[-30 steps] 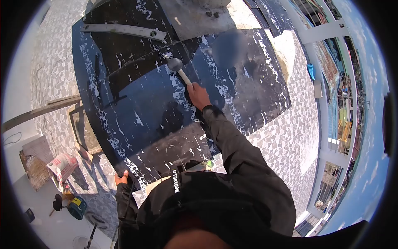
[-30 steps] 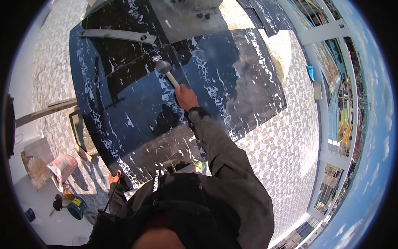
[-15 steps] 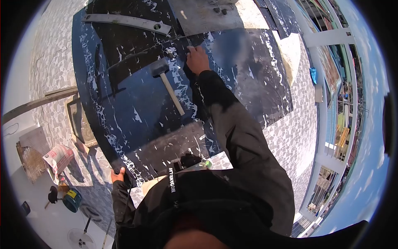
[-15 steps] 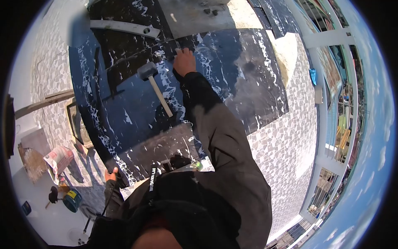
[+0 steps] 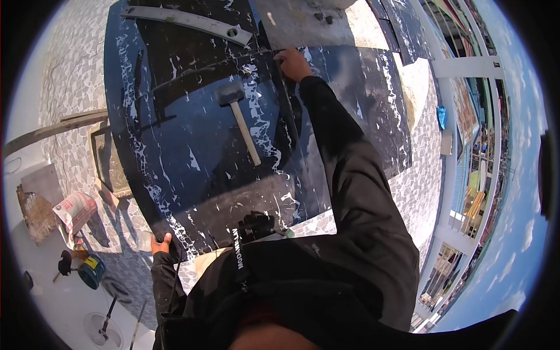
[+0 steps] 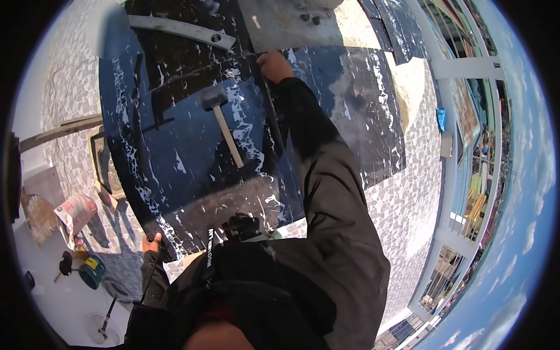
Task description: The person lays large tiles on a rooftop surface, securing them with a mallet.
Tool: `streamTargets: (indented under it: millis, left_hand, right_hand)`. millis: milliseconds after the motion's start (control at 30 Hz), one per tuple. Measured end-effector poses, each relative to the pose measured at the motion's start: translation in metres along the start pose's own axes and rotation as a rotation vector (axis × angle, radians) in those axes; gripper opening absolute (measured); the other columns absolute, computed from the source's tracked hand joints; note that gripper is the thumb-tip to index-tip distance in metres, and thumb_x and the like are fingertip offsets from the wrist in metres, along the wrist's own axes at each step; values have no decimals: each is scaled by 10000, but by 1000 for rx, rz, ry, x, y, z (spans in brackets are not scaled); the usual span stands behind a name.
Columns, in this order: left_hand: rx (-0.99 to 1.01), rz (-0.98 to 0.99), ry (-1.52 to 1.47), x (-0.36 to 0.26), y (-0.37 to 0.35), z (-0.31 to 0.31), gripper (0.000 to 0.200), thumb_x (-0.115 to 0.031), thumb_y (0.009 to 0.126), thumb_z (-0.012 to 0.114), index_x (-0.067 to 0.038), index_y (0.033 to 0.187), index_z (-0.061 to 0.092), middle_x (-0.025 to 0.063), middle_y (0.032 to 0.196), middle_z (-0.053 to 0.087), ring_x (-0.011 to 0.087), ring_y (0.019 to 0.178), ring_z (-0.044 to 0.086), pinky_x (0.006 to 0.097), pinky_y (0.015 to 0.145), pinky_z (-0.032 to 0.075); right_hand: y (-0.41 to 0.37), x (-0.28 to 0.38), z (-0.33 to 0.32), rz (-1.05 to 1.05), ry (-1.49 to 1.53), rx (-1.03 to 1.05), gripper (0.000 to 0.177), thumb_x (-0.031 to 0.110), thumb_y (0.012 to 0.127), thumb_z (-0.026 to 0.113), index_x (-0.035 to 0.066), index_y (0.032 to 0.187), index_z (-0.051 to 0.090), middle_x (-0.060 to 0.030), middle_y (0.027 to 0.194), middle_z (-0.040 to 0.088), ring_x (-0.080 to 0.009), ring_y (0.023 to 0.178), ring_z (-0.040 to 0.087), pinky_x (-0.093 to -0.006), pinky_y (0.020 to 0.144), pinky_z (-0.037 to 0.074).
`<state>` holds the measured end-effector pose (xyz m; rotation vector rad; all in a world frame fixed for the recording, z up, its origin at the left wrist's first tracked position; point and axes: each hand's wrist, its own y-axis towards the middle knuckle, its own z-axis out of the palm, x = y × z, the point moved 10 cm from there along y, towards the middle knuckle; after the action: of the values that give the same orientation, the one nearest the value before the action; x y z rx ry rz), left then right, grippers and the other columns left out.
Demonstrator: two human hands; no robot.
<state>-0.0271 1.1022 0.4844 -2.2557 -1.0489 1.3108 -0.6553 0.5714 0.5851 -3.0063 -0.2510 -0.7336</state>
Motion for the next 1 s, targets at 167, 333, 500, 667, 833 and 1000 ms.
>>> streamTargets:
  millis: [167,333,500,667,833,1000]
  left_hand:
    - [-10,-3,-24,-5,-3,0,497,-260,726,844,-4,1086,617,81,968,677,188,855,625,320,810,500]
    - [-10,-16,-55,-7,-4,2,464,-234,736,835,-3,1076,618,79,960,678,184,852,628,319,803,501]
    - [11,-19,-53,3,1,1,422,-181,757,811,1,1083,613,83,971,679,191,859,630,320,814,501]
    - [-15,25,-81,6,3,2,435,-173,762,800,8,1106,605,93,1000,678,205,878,633,324,828,500]
    - [-14,25,-43,-12,-7,0,448,-192,761,798,3,1114,605,98,1009,679,213,892,634,330,838,499]
    - [-28,32,58,-6,-1,-1,464,-243,747,821,-23,1098,611,101,1002,678,213,881,629,331,850,491]
  right_hand:
    - [-7,18,-5,49,-147,-196,446,53,795,526,188,1190,682,-140,1088,569,-353,1049,559,-439,889,477]
    - [-17,40,-5,45,-319,-195,410,153,796,601,237,1191,673,-76,1101,536,-304,1122,513,-450,898,450]
    - [4,33,8,-78,-8,-149,350,140,766,624,172,1103,714,-136,952,608,-309,963,604,-420,797,481]
    - [22,-10,-51,225,384,-458,308,287,741,692,-14,797,718,-143,610,647,-256,534,610,-364,549,430]
    - [94,-63,-39,-105,-578,-151,234,202,741,624,-5,812,705,-191,759,685,-370,700,667,-437,659,526]
    - [59,-19,-24,-81,-404,15,317,137,718,586,31,1003,677,-237,934,676,-408,896,645,-485,837,512]
